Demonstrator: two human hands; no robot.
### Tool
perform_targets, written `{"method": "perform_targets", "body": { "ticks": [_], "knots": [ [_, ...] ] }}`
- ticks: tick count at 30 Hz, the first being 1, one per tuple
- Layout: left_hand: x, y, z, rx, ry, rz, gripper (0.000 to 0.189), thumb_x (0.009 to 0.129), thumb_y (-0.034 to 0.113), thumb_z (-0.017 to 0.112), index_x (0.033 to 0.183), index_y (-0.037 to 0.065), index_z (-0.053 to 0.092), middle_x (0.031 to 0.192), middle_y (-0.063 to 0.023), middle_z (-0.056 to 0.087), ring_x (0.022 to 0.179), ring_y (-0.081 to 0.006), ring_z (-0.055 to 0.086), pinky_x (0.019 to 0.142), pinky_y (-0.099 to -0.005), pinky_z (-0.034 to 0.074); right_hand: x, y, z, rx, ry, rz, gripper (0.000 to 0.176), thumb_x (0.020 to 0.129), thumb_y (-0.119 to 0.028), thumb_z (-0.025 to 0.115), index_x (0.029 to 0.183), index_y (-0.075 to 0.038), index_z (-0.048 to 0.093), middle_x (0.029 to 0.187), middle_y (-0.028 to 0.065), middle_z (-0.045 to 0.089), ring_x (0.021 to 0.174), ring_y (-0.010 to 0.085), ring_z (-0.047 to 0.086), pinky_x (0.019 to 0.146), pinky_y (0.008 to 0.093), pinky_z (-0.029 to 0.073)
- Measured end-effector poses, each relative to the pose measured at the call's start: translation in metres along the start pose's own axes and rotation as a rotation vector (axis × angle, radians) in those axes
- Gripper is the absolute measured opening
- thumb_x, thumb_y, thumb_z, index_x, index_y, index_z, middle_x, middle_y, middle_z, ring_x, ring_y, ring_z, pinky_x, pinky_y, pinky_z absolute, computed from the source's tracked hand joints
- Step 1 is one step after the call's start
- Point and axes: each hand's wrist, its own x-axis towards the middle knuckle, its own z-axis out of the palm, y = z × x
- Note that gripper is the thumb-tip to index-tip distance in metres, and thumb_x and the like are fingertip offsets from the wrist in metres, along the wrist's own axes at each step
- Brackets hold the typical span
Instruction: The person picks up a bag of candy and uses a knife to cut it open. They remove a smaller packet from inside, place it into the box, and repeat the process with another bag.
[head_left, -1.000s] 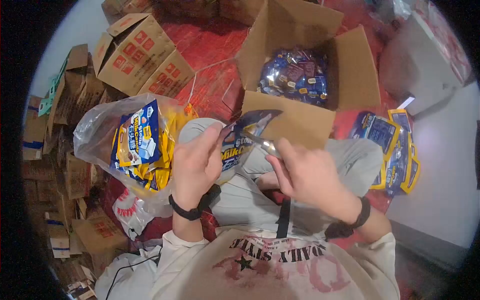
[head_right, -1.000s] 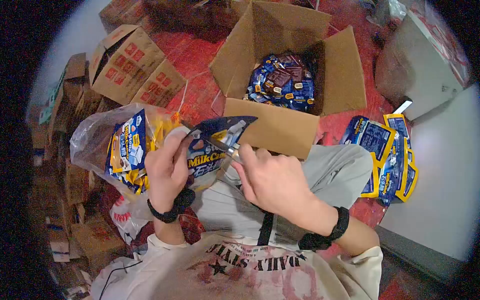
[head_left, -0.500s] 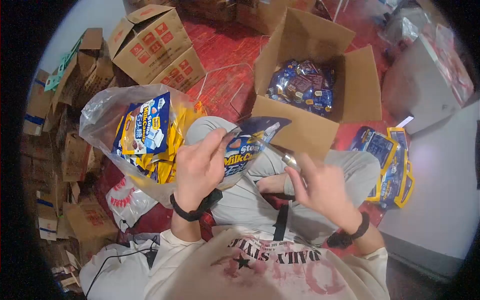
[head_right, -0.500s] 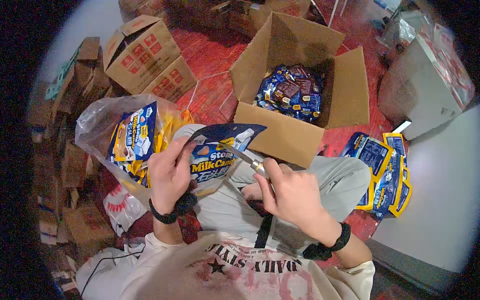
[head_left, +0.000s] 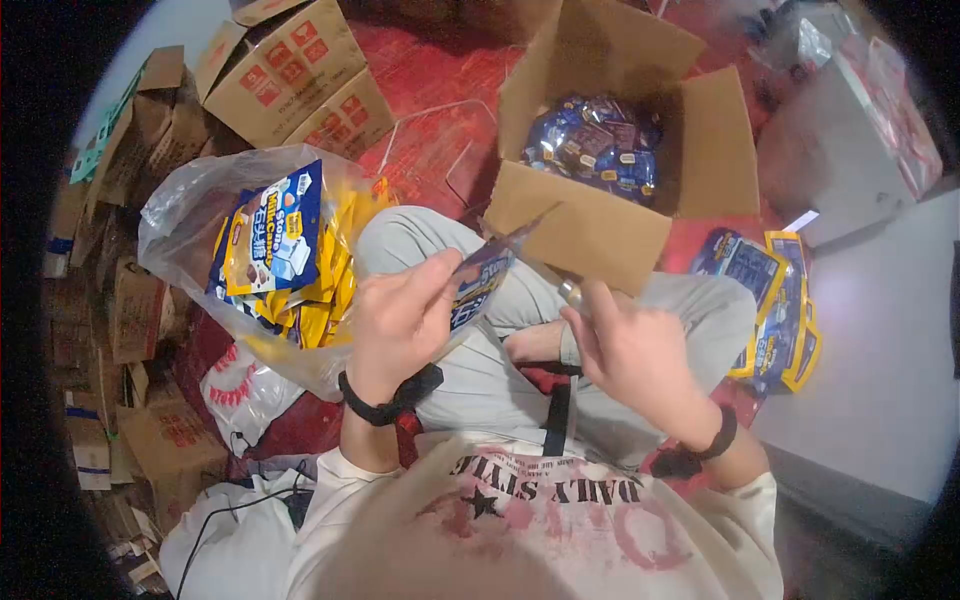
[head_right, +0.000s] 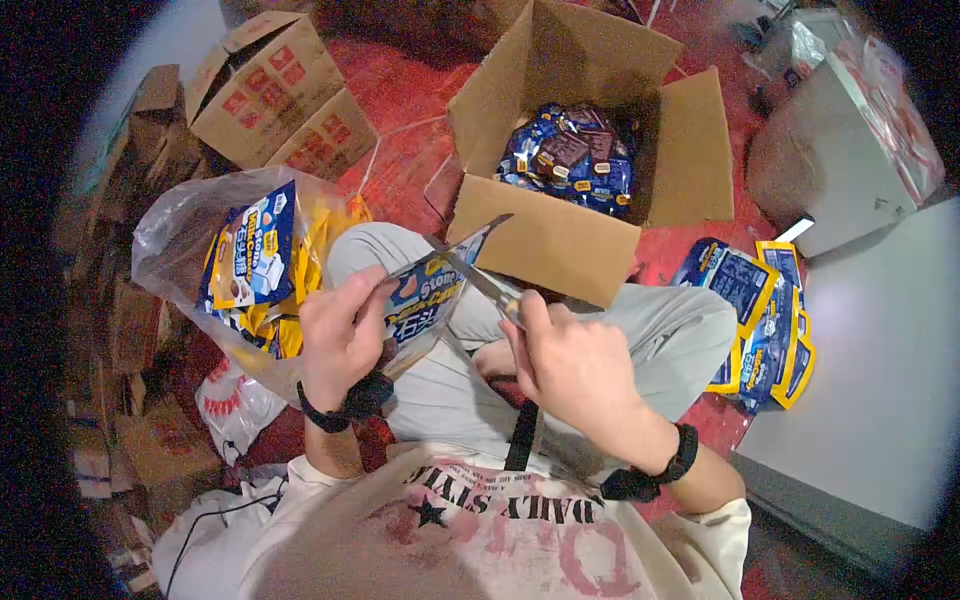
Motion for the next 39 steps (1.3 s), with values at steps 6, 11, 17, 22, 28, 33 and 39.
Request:
{"method": "perform_targets", "body": {
  "ticks": [6, 11, 17, 22, 28, 33, 39],
  "knots": [
    [-0.006, -0.008, 0.006, 0.04, 0.084, -0.014, 0.024, 0.083, -0.007, 0.07, 0.106, -0.002, 0.07, 0.075, -0.018, 0.069, 0.06, -0.0314, 0.069, 0.053, -0.0371, 0.051, 0.018, 0.01, 0.014, -0.019, -0.018, -0.046, 0.027, 0.1, -0.03, 0.061, 0.099, -0.004, 0.054, 0.068, 0.0163, 0.064, 0.056, 0.0362, 0.066, 0.049, 0.0461, 0.053],
    [-0.01, -0.008, 0.008, -0.045, 0.215, -0.065, 0.019, 0.087, -0.005, 0.07, 0.106, -0.002, 0.07, 0.074, -0.0166, 0.068, 0.057, -0.0234, 0.068, 0.053, -0.0327, 0.049, 0.02, 0.015, 0.01, 0.011, -0.051, -0.025, 0.021, 0.098, -0.022, 0.065, 0.101, -0.005, 0.053, 0.073, 0.0171, 0.063, 0.062, 0.0403, 0.065, 0.051, 0.0494, 0.05],
    [-0.014, -0.009, 0.009, -0.135, 0.247, -0.191, 0.011, 0.092, -0.002, 0.069, 0.103, -0.002, 0.071, 0.074, -0.0126, 0.07, 0.059, -0.0166, 0.067, 0.056, -0.0294, 0.05, 0.016, 0.029, 0.002, -0.048, -0.054, -0.101, 0.025, 0.1, -0.032, 0.061, 0.102, -0.008, 0.054, 0.07, 0.0151, 0.062, 0.056, 0.0381, 0.064, 0.046, 0.0479, 0.05],
    [-0.012, -0.001, 0.012, -0.265, 0.131, -0.214, 0.012, 0.093, -0.003, 0.066, 0.105, -0.002, 0.069, 0.078, -0.015, 0.071, 0.066, -0.025, 0.072, 0.06, -0.0327, 0.054, 0.014, 0.019, -0.002, -0.087, -0.061, -0.1, 0.029, 0.099, -0.034, 0.064, 0.102, -0.006, 0.056, 0.074, 0.0145, 0.064, 0.055, 0.036, 0.065, 0.045, 0.0456, 0.049],
    [-0.025, -0.017, 0.031, 0.008, 0.079, 0.112, 0.019, 0.084, 0.001, 0.07, 0.102, 0.001, 0.067, 0.092, -0.0112, 0.067, 0.068, -0.0279, 0.068, 0.056, -0.0377, 0.054, 0.012, 0.014, 0.009, -0.136, -0.07, -0.077, 0.031, 0.097, -0.033, 0.066, 0.108, -0.004, 0.06, 0.073, 0.0148, 0.065, 0.056, 0.0346, 0.066, 0.046, 0.0455, 0.05],
    [-0.03, -0.031, 0.039, 0.095, 0.138, 0.1, 0.021, 0.083, 0.009, 0.073, 0.101, 0.003, 0.067, 0.084, -0.0074, 0.06, 0.069, -0.0241, 0.067, 0.056, -0.0364, 0.054, 0.016, 0.029, 0.008, -0.119, -0.147, -0.092, 0.031, 0.091, -0.028, 0.072, 0.105, -0.005, 0.057, 0.078, 0.0151, 0.065, 0.058, 0.0362, 0.065, 0.049, 0.0463, 0.049],
    [-0.024, -0.039, 0.054, 0.342, 0.11, 0.23, 0.014, 0.086, 0.011, 0.074, 0.097, 0.003, 0.071, 0.092, -0.0054, 0.065, 0.076, -0.0174, 0.068, 0.052, -0.0303, 0.051, 0.014, 0.044, 0.029, -0.085, -0.114, -0.094, 0.025, 0.093, -0.026, 0.069, 0.105, -0.007, 0.057, 0.07, 0.0126, 0.065, 0.054, 0.036, 0.064, 0.047, 0.0468, 0.047]
  ]
}}
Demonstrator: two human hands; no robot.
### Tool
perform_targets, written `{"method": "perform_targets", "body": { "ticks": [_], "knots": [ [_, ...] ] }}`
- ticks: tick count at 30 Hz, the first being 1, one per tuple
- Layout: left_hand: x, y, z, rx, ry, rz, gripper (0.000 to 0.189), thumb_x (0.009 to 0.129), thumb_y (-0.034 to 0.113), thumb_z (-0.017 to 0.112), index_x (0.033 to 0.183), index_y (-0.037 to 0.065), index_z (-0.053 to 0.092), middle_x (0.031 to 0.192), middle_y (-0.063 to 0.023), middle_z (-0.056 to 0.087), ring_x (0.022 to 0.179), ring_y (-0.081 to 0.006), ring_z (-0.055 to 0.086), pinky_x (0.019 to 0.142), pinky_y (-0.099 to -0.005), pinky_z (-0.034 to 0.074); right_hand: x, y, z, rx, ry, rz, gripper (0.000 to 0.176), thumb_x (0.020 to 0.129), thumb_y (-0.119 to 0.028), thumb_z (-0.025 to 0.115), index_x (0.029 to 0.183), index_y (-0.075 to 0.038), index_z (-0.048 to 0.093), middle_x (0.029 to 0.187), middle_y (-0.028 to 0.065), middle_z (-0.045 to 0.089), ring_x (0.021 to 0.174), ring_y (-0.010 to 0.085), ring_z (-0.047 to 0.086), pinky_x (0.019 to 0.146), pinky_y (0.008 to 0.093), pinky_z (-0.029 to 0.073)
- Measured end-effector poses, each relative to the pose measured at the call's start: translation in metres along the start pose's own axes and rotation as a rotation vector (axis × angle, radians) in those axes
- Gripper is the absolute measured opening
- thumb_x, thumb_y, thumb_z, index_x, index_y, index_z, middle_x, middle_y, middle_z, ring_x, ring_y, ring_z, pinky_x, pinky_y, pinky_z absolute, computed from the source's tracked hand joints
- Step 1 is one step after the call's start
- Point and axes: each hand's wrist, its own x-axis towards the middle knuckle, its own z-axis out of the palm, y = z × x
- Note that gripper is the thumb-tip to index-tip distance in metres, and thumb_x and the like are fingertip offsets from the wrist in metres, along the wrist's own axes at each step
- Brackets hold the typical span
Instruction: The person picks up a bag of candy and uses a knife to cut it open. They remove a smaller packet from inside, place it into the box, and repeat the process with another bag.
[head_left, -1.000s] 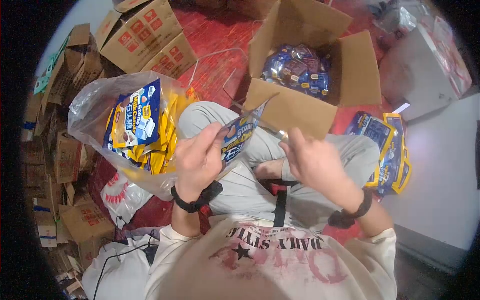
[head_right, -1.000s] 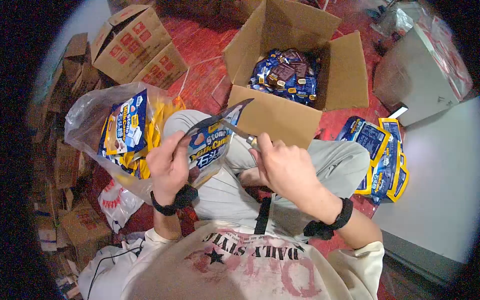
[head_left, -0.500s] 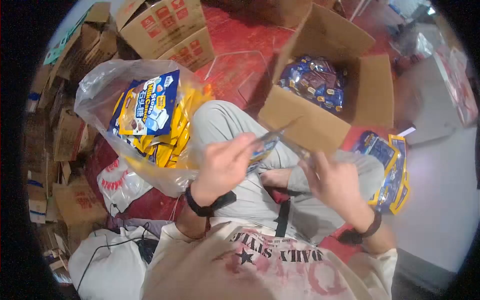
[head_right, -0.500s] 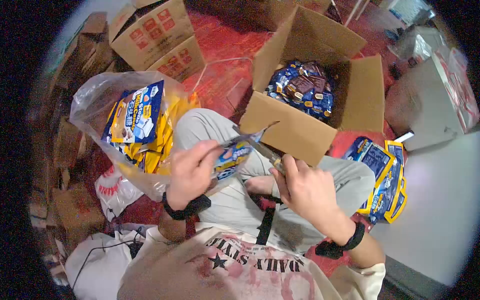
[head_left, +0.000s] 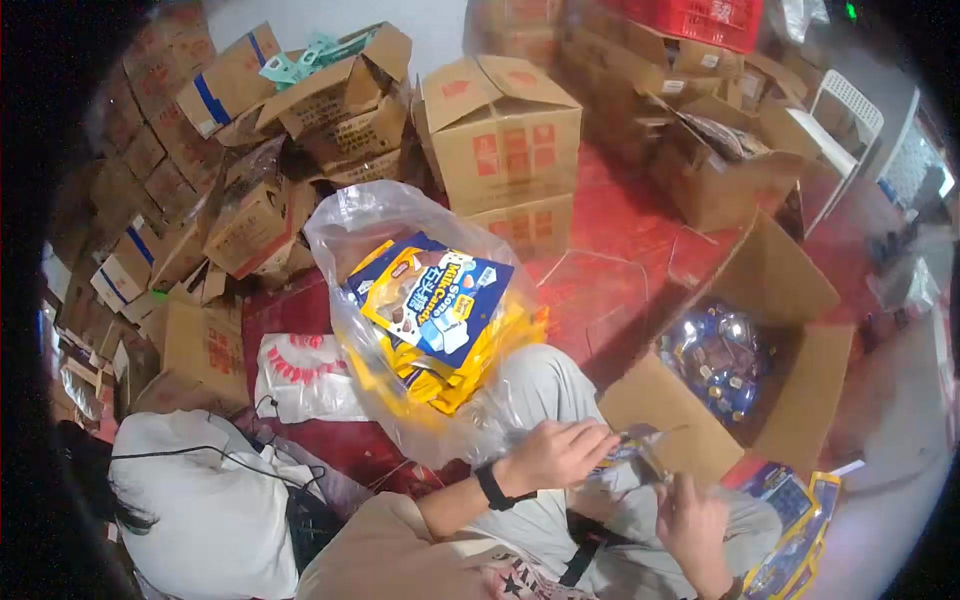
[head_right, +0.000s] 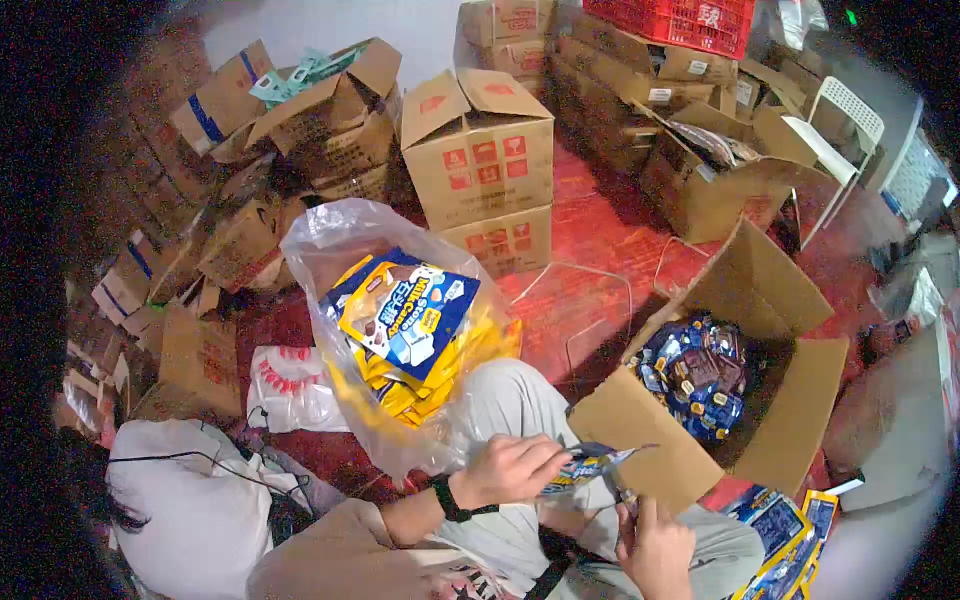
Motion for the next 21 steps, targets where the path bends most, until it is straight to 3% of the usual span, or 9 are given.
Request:
{"method": "perform_targets", "body": {
  "ticks": [3, 6, 7, 8, 10, 14, 16, 17, 21],
  "knots": [
    [0.006, 0.004, 0.005, 0.014, -0.024, 0.032, 0.016, 0.087, 0.013, 0.072, 0.1, 0.004, 0.073, 0.093, -0.0061, 0.064, 0.078, -0.0183, 0.068, 0.052, -0.0302, 0.052, -0.007, 0.013, 0.013, -0.04, 0.047, -0.019, 0.026, 0.093, -0.025, 0.07, 0.108, -0.008, 0.058, 0.067, 0.0118, 0.065, 0.051, 0.0352, 0.063, 0.046, 0.0461, 0.046],
    [0.017, 0.006, 0.016, -0.136, 0.006, -0.049, 0.022, 0.085, 0.024, 0.082, 0.084, 0.006, 0.069, 0.073, -0.002, 0.062, 0.055, -0.0182, 0.063, 0.047, -0.0331, 0.047, -0.01, 0.005, -0.002, -0.101, -0.053, 0.102, 0.017, 0.094, -0.026, 0.064, 0.097, -0.008, 0.064, 0.069, 0.0144, 0.063, 0.066, 0.0292, 0.065, 0.052, 0.0403, 0.048],
    [0.015, 0.005, 0.017, -0.159, -0.045, -0.068, 0.027, 0.085, 0.026, 0.083, 0.078, 0.007, 0.066, 0.07, -0.0039, 0.06, 0.055, -0.0183, 0.063, 0.044, -0.034, 0.044, -0.014, 0.01, 0.009, 0.167, 0.022, 0.146, 0.028, 0.099, -0.032, 0.061, 0.096, -0.005, 0.065, 0.072, 0.0228, 0.066, 0.063, 0.0388, 0.066, 0.061, 0.0484, 0.051],
    [0.017, 0.009, 0.014, -0.231, -0.103, -0.187, 0.029, 0.086, 0.026, 0.083, 0.075, 0.007, 0.063, 0.067, -0.0045, 0.056, 0.053, -0.0186, 0.062, 0.044, -0.0344, 0.044, -0.016, 0.011, 0.011, 0.161, 0.061, 0.218, 0.028, 0.099, -0.032, 0.061, 0.096, -0.005, 0.065, 0.072, 0.0228, 0.066, 0.063, 0.0388, 0.066, 0.061, 0.0484, 0.051],
    [0.021, 0.007, 0.01, -0.169, -0.208, -0.043, 0.028, 0.086, 0.028, 0.082, 0.082, 0.004, 0.068, 0.069, -0.0047, 0.056, 0.054, -0.0201, 0.062, 0.044, -0.0363, 0.044, -0.016, 0.007, 0.009, 0.087, 0.077, 0.086, 0.027, 0.093, -0.032, 0.069, 0.104, -0.008, 0.061, 0.071, 0.0104, 0.067, 0.052, 0.0308, 0.064, 0.045, 0.0438, 0.05],
    [0.036, 0.01, 0.014, -0.206, -0.24, 0.159, 0.012, 0.092, 0.017, 0.075, 0.088, 0.006, 0.07, 0.061, -0.0032, 0.046, 0.052, -0.0185, 0.059, 0.045, -0.0356, 0.047, -0.023, 0.013, 0.014, 0.08, 0.058, 0.09, 0.031, 0.097, -0.039, 0.064, 0.104, -0.009, 0.063, 0.071, 0.01, 0.067, 0.051, 0.0301, 0.065, 0.044, 0.0425, 0.05],
    [0.024, 0.009, 0.023, -0.361, -0.365, 0.059, 0.01, 0.094, 0.013, 0.071, 0.091, 0.003, 0.071, 0.064, -0.003, 0.056, 0.053, -0.0211, 0.06, 0.049, -0.0383, 0.049, -0.024, 0.007, 0.012, 0.059, 0.098, 0.127, 0.035, 0.099, -0.042, 0.061, 0.107, -0.008, 0.063, 0.068, 0.0103, 0.066, 0.049, 0.0309, 0.063, 0.042, 0.0424, 0.049],
    [0.03, 0.013, 0.024, -0.421, -0.327, 0.187, 0.026, 0.094, 0.001, 0.062, 0.118, -0.005, 0.067, 0.081, -0.015, 0.064, 0.059, -0.0279, 0.062, 0.049, -0.0398, 0.047, -0.025, 0.008, 0.01, 0.049, 0.097, 0.115, 0.036, 0.099, -0.042, 0.06, 0.11, -0.008, 0.063, 0.069, 0.0108, 0.066, 0.049, 0.0318, 0.063, 0.042, 0.0433, 0.049],
    [0.029, 0.037, 0.029, -0.566, -0.4, 0.264, 0.021, 0.091, 0.006, 0.07, 0.109, -0.003, 0.067, 0.083, -0.0144, 0.065, 0.062, -0.0294, 0.063, 0.05, -0.0395, 0.05, -0.037, 0.016, 0.008, 0.062, 0.036, 0.173, 0.029, 0.1, -0.037, 0.06, 0.104, -0.008, 0.059, 0.069, 0.0131, 0.067, 0.053, 0.0348, 0.065, 0.044, 0.0466, 0.05]
  ]
}}
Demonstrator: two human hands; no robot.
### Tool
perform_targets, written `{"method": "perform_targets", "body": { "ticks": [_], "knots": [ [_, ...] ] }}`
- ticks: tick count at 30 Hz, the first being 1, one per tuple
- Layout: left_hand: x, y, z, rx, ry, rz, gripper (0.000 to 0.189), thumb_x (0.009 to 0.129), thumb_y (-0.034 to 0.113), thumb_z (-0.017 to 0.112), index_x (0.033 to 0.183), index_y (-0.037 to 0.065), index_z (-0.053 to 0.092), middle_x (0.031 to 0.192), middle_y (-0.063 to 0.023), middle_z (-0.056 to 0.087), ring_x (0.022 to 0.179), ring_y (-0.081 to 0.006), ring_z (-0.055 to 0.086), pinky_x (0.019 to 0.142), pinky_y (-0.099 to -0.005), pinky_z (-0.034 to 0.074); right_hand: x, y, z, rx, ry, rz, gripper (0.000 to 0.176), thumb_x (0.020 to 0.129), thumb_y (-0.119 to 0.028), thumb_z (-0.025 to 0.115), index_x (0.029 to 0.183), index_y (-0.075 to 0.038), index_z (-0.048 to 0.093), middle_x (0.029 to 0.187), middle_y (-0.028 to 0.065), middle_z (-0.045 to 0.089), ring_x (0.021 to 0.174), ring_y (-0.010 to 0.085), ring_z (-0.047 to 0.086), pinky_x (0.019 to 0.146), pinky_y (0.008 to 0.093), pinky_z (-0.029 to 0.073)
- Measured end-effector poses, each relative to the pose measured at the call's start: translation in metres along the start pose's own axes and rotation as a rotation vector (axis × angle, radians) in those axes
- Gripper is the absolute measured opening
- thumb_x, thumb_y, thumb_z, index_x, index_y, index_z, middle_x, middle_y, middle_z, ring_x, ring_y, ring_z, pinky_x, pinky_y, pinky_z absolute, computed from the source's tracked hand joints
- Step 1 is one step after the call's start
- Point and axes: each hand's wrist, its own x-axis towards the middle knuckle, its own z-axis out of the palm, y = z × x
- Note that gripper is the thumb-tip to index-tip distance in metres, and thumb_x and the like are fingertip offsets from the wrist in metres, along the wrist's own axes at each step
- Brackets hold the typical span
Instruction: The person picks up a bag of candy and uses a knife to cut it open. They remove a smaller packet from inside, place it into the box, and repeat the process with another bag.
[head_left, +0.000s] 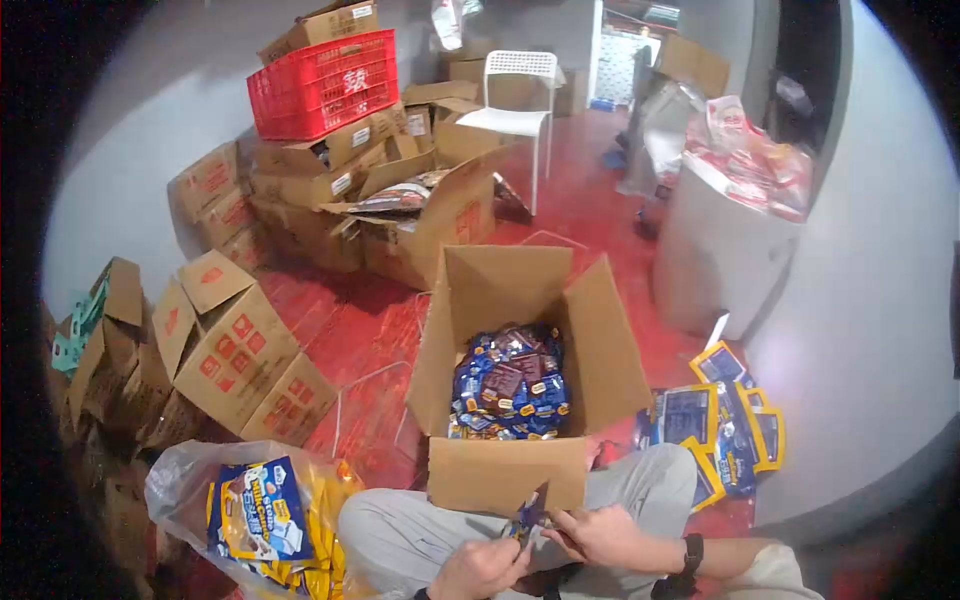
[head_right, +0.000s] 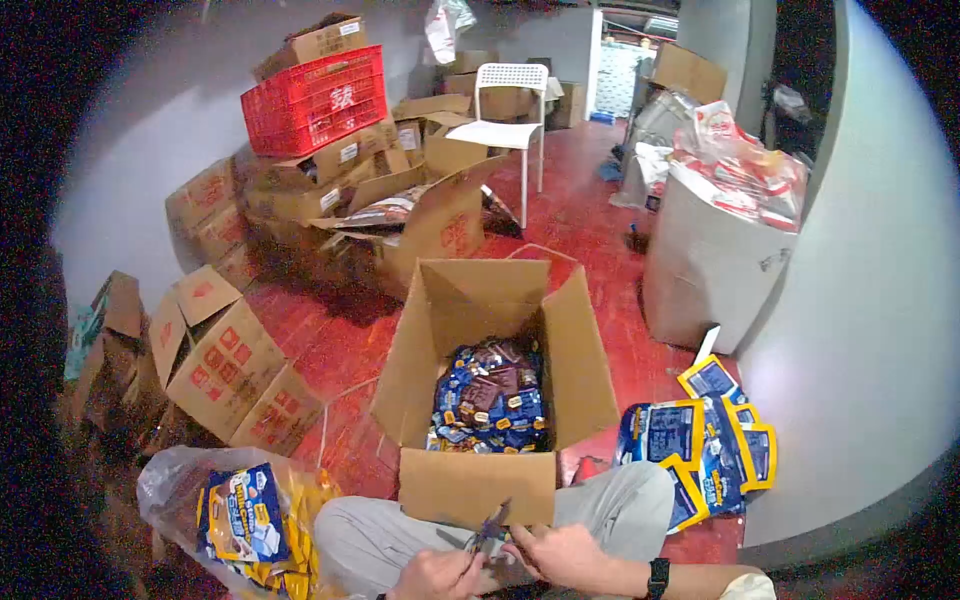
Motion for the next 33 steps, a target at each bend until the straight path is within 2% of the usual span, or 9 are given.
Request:
{"method": "perform_targets", "body": {
  "ticks": [2, 8, 21, 25, 27, 28, 30, 32, 33],
  "knots": [
    [0.001, 0.008, 0.0, -0.045, 0.035, 0.024, 0.021, 0.091, 0.007, 0.071, 0.109, -0.004, 0.067, 0.083, -0.0144, 0.065, 0.062, -0.0293, 0.063, 0.05, -0.0397, 0.05, -0.002, 0.012, -0.002, -0.034, -0.078, 0.075, 0.03, 0.103, -0.04, 0.055, 0.1, -0.01, 0.058, 0.068, 0.0149, 0.067, 0.052, 0.0359, 0.066, 0.043, 0.0476, 0.051],
    [0.007, 0.022, -0.031, 0.153, 0.122, 0.126, 0.034, 0.078, 0.003, 0.069, 0.111, -0.006, 0.065, 0.084, -0.0169, 0.064, 0.066, -0.029, 0.065, 0.05, -0.0399, 0.049, -0.018, 0.02, -0.015, -0.074, 0.186, -0.02, 0.031, 0.099, -0.042, 0.064, 0.105, -0.012, 0.065, 0.065, 0.0065, 0.063, 0.045, 0.0287, 0.062, 0.038, 0.0419, 0.045],
    [-0.03, -0.013, -0.046, 0.167, 0.305, 0.116, 0.045, 0.078, -0.006, 0.07, 0.123, -0.006, 0.065, 0.076, -0.0164, 0.062, 0.054, -0.0304, 0.054, 0.045, -0.042, 0.038, -0.019, 0.039, -0.027, -0.147, 0.336, -0.262, 0.034, 0.093, -0.042, 0.071, 0.111, -0.013, 0.069, 0.058, 0.0008, 0.056, 0.042, 0.0199, 0.057, 0.036, 0.0355, 0.041],
    [-0.053, -0.005, -0.051, 0.337, 0.319, -0.042, 0.024, 0.085, 0.001, 0.07, 0.109, -0.004, 0.072, 0.076, -0.0168, 0.066, 0.058, -0.0326, 0.059, 0.05, -0.0456, 0.044, -0.023, 0.061, -0.012, -0.144, 0.347, -0.258, 0.036, 0.095, -0.042, 0.068, 0.116, -0.013, 0.068, 0.059, 0.002, 0.058, 0.043, 0.023, 0.059, 0.038, 0.036, 0.044],
    [-0.067, -0.005, -0.063, 0.435, 0.382, -0.583, 0.017, 0.095, 0.008, 0.064, 0.101, -0.004, 0.074, 0.079, -0.0164, 0.07, 0.064, -0.0322, 0.065, 0.057, -0.0463, 0.049, -0.03, 0.077, -0.019, -0.135, 0.323, -0.07, 0.029, 0.095, -0.038, 0.069, 0.11, -0.013, 0.071, 0.064, 0.0032, 0.064, 0.043, 0.0252, 0.059, 0.039, 0.0374, 0.044],
    [-0.072, -0.011, -0.072, 0.155, 0.516, -0.82, 0.028, 0.102, 0.018, 0.058, 0.1, -0.005, 0.074, 0.086, -0.0172, 0.073, 0.071, -0.0344, 0.069, 0.065, -0.0453, 0.053, -0.035, 0.084, -0.021, -0.101, 0.347, -0.021, 0.029, 0.095, -0.037, 0.069, 0.111, -0.013, 0.071, 0.065, 0.0044, 0.065, 0.045, 0.026, 0.059, 0.04, 0.0376, 0.044],
    [-0.036, 0.002, -0.085, -0.027, 0.627, -0.791, 0.034, 0.102, 0.028, 0.06, 0.1, -0.003, 0.073, 0.093, -0.0182, 0.075, 0.08, -0.0393, 0.07, 0.071, -0.046, 0.054, -0.035, 0.096, -0.022, -0.072, 0.462, -0.004, 0.029, 0.095, -0.035, 0.07, 0.112, -0.011, 0.07, 0.068, 0.008, 0.066, 0.049, 0.0282, 0.061, 0.044, 0.0391, 0.046],
    [-0.067, -0.037, -0.052, -0.79, 1.116, -0.667, 0.013, 0.094, 0.012, 0.068, 0.093, -0.001, 0.07, 0.078, -0.0073, 0.069, 0.058, -0.0226, 0.064, 0.058, -0.0378, 0.052, -0.028, 0.091, -0.02, -0.014, 0.576, 0.063, 0.031, 0.094, -0.029, 0.072, 0.117, -0.008, 0.067, 0.071, 0.0147, 0.065, 0.059, 0.0308, 0.066, 0.053, 0.0416, 0.048],
    [-0.073, -0.021, -0.079, 0.042, 0.985, -0.788, 0.02, 0.095, 0.015, 0.067, 0.095, -0.005, 0.069, 0.091, -0.015, 0.074, 0.066, -0.0247, 0.067, 0.067, -0.0379, 0.053, -0.025, 0.067, -0.026, 0.277, 0.526, 0.313, 0.026, 0.094, -0.022, 0.072, 0.113, -0.006, 0.065, 0.072, 0.015, 0.063, 0.063, 0.0299, 0.065, 0.058, 0.0397, 0.048]
  ]
}}
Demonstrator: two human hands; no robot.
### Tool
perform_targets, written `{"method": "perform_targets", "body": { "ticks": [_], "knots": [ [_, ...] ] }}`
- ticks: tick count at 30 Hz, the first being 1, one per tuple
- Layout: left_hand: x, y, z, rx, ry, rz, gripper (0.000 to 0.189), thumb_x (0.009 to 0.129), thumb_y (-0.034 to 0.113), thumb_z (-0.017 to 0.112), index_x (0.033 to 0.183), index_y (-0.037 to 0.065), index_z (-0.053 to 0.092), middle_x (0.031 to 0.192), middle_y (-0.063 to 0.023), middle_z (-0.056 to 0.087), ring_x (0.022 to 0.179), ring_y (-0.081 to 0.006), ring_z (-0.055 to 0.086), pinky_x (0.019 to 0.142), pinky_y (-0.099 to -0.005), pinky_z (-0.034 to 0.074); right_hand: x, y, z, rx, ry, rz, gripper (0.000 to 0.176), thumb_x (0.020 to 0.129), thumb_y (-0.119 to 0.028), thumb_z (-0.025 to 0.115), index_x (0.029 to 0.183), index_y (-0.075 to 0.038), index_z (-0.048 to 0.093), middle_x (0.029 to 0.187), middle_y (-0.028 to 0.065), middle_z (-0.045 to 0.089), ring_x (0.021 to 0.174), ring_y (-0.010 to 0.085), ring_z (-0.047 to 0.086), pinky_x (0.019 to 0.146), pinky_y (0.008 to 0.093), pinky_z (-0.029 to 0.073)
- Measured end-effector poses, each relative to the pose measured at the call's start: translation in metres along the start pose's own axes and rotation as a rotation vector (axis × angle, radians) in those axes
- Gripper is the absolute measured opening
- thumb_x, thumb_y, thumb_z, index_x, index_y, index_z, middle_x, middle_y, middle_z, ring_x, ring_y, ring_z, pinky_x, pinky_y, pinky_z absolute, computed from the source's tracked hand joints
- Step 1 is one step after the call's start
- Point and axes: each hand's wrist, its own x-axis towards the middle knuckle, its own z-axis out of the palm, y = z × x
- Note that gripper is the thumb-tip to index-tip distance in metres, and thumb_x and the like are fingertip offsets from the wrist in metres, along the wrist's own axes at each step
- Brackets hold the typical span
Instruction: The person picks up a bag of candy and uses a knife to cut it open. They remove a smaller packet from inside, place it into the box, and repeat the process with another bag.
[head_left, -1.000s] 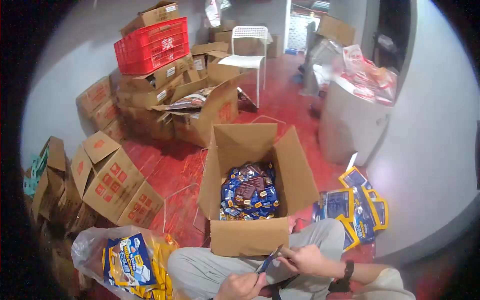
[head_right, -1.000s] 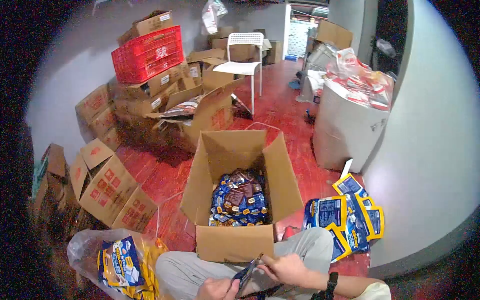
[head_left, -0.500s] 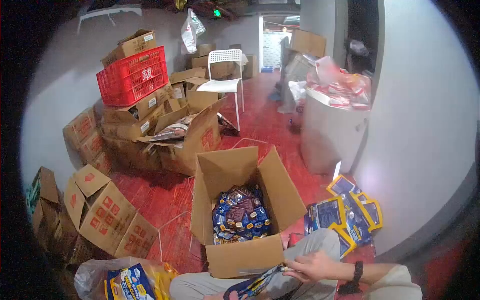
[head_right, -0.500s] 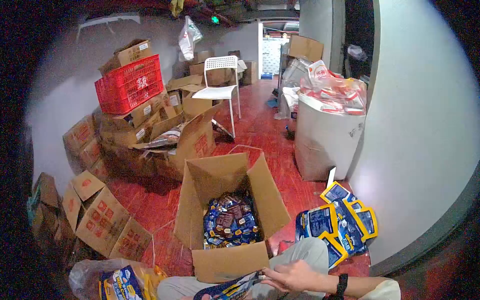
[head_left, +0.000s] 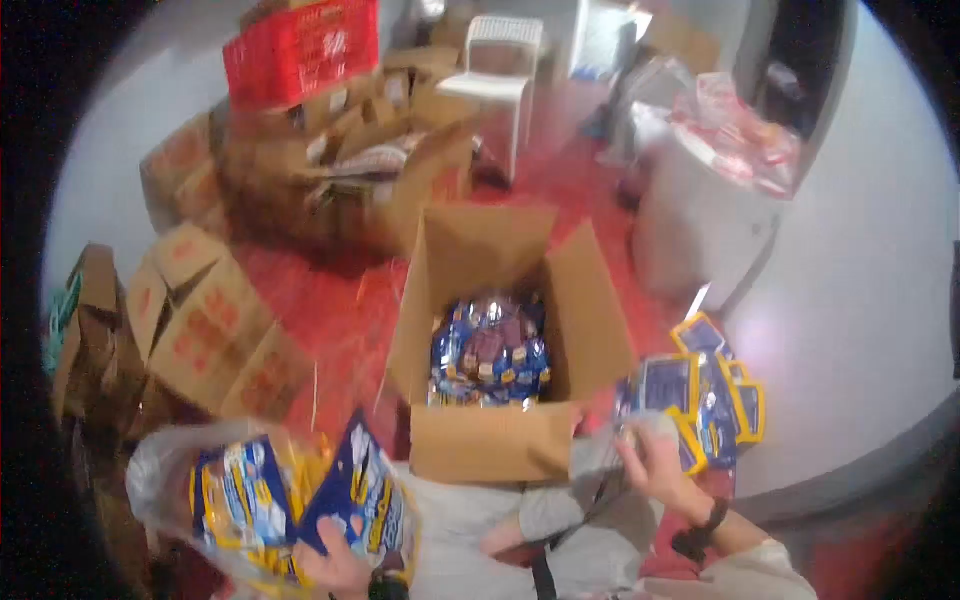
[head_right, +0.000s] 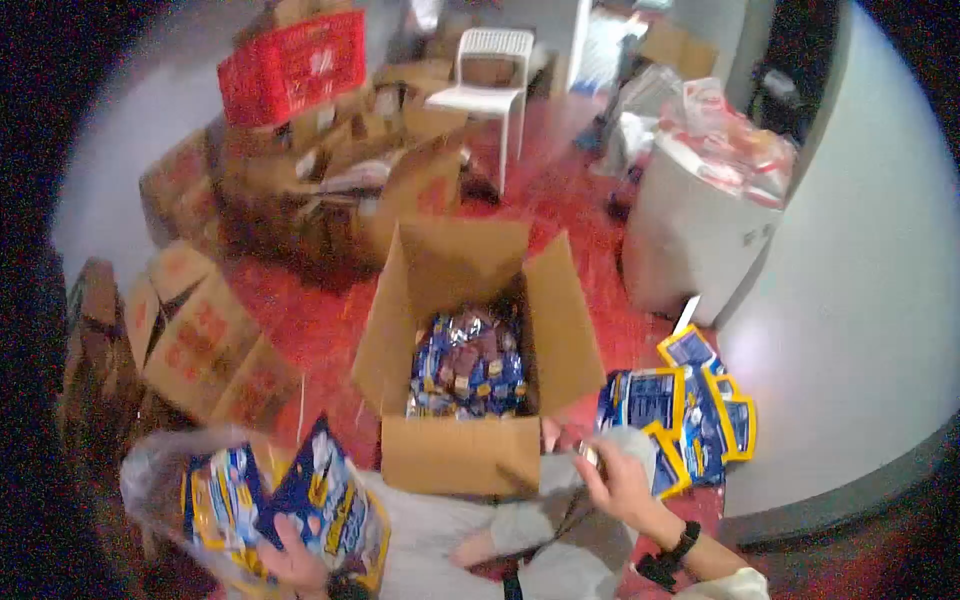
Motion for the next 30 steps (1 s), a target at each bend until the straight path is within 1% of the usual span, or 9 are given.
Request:
{"method": "perform_targets", "body": {
  "ticks": [4, 9, 12, 17, 22, 24, 26, 28, 30],
  "knots": [
    [-0.017, 0.009, 0.013, 0.1, 0.304, -0.164, 0.033, 0.098, 0.02, 0.066, 0.114, -0.009, 0.066, 0.102, -0.0149, 0.072, 0.084, -0.0234, 0.065, 0.077, -0.0386, 0.054, -0.007, -0.043, 0.052, 0.752, -0.083, 0.444, 0.016, 0.091, -0.008, 0.073, 0.097, -0.004, 0.058, 0.075, -0.0024, 0.054, 0.066, 0.0072, 0.053, 0.058, 0.0253, 0.043],
    [-0.011, 0.041, 0.048, -0.397, 0.665, -0.329, 0.046, 0.102, 0.028, 0.064, 0.122, -0.013, 0.063, 0.107, -0.0152, 0.07, 0.092, -0.0203, 0.064, 0.082, -0.0325, 0.052, -0.045, -0.077, 0.137, 1.272, -0.338, 0.365, 0.031, 0.094, -0.024, 0.071, 0.111, 0.002, 0.065, 0.121, 0.0158, 0.066, 0.053, 0.0066, 0.049, 0.044, 0.0215, 0.038],
    [-0.038, -0.01, 0.044, 0.801, 0.522, 0.611, 0.048, 0.104, 0.02, 0.056, 0.139, -0.012, 0.052, 0.129, -0.0269, 0.064, 0.107, -0.0328, 0.066, 0.092, -0.0417, 0.054, -0.052, -0.108, 0.159, 1.596, -0.491, 0.559, 0.057, 0.097, -0.039, 0.067, 0.133, 0.004, 0.057, 0.146, 0.0229, 0.054, 0.049, 0.0078, 0.045, 0.039, 0.0221, 0.038],
    [-0.025, 0.048, 0.081, -1.059, 0.44, -0.37, 0.061, 0.106, 0.041, 0.05, 0.132, -0.013, 0.052, 0.12, -0.0243, 0.065, 0.099, -0.0316, 0.067, 0.08, -0.0459, 0.058, -0.051, -0.126, 0.176, 1.706, -0.472, 0.809, 0.064, 0.102, -0.041, 0.061, 0.15, -0.004, 0.042, 0.139, 0.0181, 0.061, 0.05, 0.0095, 0.048, 0.041, 0.0232, 0.04],
    [-0.035, 0.071, 0.096, -0.565, 0.633, -0.603, 0.059, 0.109, 0.044, 0.044, 0.129, -0.011, 0.054, 0.124, -0.0224, 0.063, 0.101, -0.0307, 0.066, 0.083, -0.0424, 0.056, -0.058, -0.111, 0.183, 1.947, -0.376, 1.307, 0.048, 0.104, -0.037, 0.057, 0.14, -0.005, 0.054, 0.129, 0.0137, 0.068, 0.093, 0.0239, 0.073, 0.066, 0.0369, 0.06],
    [-0.071, 0.008, 0.074, -0.017, 0.245, -0.172, 0.057, 0.11, 0.041, 0.045, 0.145, -0.004, 0.047, 0.147, -0.0228, 0.048, 0.124, -0.0259, 0.057, 0.107, -0.0419, 0.046, -0.059, -0.077, 0.183, 2.111, -0.408, 1.005, 0.046, 0.102, -0.033, 0.061, 0.135, -0.001, 0.057, 0.124, 0.0155, 0.07, 0.112, 0.0291, 0.07, 0.097, 0.0433, 0.057],
    [-0.067, -0.017, 0.074, 0.366, 0.283, 0.162, 0.052, 0.111, 0.046, 0.038, 0.12, -0.001, 0.061, 0.112, -0.0226, 0.066, 0.097, -0.0252, 0.066, 0.092, -0.038, 0.053, -0.039, -0.057, 0.159, 2.275, -0.508, 0.792, 0.044, 0.101, -0.031, 0.062, 0.133, 0.0, 0.057, 0.118, 0.0144, 0.072, 0.107, 0.0281, 0.071, 0.095, 0.0424, 0.058],
    [-0.032, 0.0, 0.066, -0.907, -0.314, -0.257, 0.053, 0.111, 0.05, 0.035, 0.085, 0.007, 0.055, 0.063, -0.0115, 0.057, 0.058, -0.0208, 0.056, 0.062, -0.0342, 0.051, -0.034, -0.021, 0.148, 1.762, -0.189, 0.905, 0.042, 0.101, -0.031, 0.064, 0.13, -0.002, 0.059, 0.113, 0.0137, 0.073, 0.094, 0.0276, 0.073, 0.084, 0.0437, 0.061],
    [-0.015, 0.03, 0.089, -0.702, 0.053, -0.407, 0.056, 0.11, 0.053, 0.037, 0.073, 0.011, 0.041, 0.048, -0.0053, 0.039, 0.039, -0.0175, 0.038, 0.039, -0.0346, 0.037, -0.022, 0.009, 0.122, 1.95, -0.25, 0.806, 0.04, 0.101, -0.033, 0.063, 0.128, -0.003, 0.061, 0.111, 0.013, 0.073, 0.088, 0.026, 0.072, 0.081, 0.0428, 0.061]
  ]
}}
